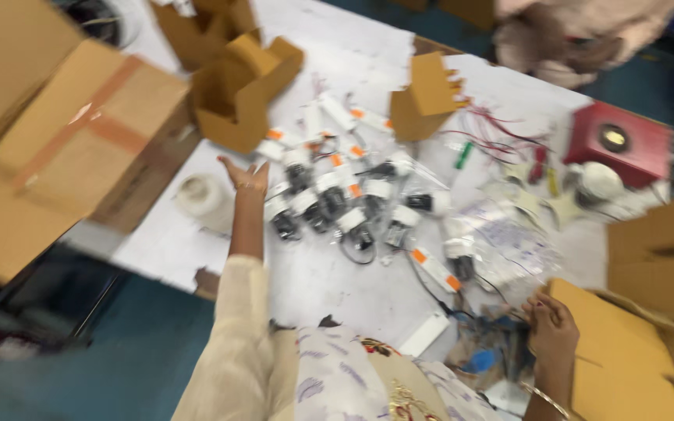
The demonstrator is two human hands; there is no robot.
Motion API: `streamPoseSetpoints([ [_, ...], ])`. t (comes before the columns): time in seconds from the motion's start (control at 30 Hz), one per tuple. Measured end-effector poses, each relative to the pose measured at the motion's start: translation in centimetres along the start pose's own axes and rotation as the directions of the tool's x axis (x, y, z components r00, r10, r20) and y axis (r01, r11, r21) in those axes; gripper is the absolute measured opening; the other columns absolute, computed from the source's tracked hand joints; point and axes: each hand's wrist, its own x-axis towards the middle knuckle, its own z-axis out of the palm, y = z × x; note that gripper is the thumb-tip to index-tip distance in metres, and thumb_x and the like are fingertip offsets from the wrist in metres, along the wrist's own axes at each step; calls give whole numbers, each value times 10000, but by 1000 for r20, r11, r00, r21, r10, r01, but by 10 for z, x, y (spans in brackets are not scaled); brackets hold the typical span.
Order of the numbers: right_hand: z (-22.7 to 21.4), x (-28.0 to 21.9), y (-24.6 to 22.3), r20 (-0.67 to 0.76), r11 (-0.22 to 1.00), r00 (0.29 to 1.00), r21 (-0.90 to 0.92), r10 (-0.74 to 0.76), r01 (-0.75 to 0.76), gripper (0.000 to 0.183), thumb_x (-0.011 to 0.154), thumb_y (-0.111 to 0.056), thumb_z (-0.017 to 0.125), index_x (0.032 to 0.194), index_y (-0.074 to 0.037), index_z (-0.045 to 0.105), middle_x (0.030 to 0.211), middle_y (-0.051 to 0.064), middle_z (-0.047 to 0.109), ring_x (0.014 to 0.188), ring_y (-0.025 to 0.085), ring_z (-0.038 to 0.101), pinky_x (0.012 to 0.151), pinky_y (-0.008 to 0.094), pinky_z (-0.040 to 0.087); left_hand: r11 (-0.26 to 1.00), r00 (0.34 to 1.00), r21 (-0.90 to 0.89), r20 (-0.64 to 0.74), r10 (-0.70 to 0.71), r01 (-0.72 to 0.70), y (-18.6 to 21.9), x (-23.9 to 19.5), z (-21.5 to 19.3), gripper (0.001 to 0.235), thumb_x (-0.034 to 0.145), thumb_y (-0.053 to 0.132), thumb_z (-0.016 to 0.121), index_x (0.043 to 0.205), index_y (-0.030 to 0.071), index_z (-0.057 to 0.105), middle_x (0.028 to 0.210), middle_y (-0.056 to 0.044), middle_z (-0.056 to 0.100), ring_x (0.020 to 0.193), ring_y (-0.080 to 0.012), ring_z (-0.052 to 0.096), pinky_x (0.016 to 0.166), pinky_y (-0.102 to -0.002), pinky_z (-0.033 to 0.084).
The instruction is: The person assembles small cardboard boxes and places wrapped electronic components inside them. The person folds the box flaps, picks up a wrapped component, places it inside, and closes the box. This process is repeated multiple times.
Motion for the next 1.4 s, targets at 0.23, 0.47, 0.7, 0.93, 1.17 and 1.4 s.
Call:
streamPoseSetpoints([
  [0.23, -22, -38, -23, 8, 380, 893, -903, -450, 199, 528, 829, -342, 799, 1223, -18, 661, 1212, 253, 634, 1154, 439, 574, 993, 543, 461, 940, 884, 59, 324, -337, 337, -39, -67, -75, 637, 988, 362, 723, 1393, -82, 511, 1329, -220, 612, 1278, -331, 594, 1170, -471, 493],
  [0.47, -16, -48, -69, 25, 336, 978, -937, -205, 94, 651, 856, -481, 755, 1293, -11, 646, 1261, 226, 648, 1161, 411, 608, 977, 507, 497, 927, 910, 255, 242, -336, 275, -21, -155, -62, 281, 1028, 277, 686, 1166, 33, 705, 1073, -75, 689, 1042, -200, 639, 1042, -375, 530],
  [0.7, -16, -35, -104, 19, 224, 999, -975, 28, 13, 684, 785, -590, 744, 1239, -80, 697, 1141, 178, 719, 1047, 362, 691, 878, 481, 546, 922, 883, 245, 296, -366, 300, -15, -206, -63, 266, 1039, 294, 666, 1158, 59, 701, 1049, -68, 677, 1018, -197, 634, 987, -361, 526],
  [0.93, -27, -23, -125, 32, 276, 996, -961, 80, 9, 579, 822, -554, 651, 1184, -113, 748, 1056, 173, 754, 958, 382, 710, 849, 497, 553, 946, 921, 208, 254, -296, 247, -3, -235, -76, 264, 1025, 257, 683, 1190, 50, 679, 1053, -63, 667, 997, -193, 628, 962, -368, 530],
  [1.17, -42, -20, -215, 42, 68, 886, -994, -462, 82, 342, 1104, -380, 638, 1037, -90, 807, 861, 184, 725, 743, 382, 689, 695, 469, 529, 902, 920, 375, 230, -316, 216, -9, -263, -85, 306, 1013, 228, 654, 1253, 39, 629, 1042, -77, 661, 930, -189, 618, 889, -343, 532],
  [1.4, 33, -52, -309, -274, 685, 629, -333, -728, 648, 372, 1043, -160, 594, 729, 35, 550, 673, 78, 548, 575, 136, 586, 561, 308, 517, 388, 583, 922, 319, -747, -6, -89, -344, -72, 612, 968, 439, 527, 1431, 42, 566, 1270, -140, 712, 1140, -225, 691, 1003, -374, 534],
])
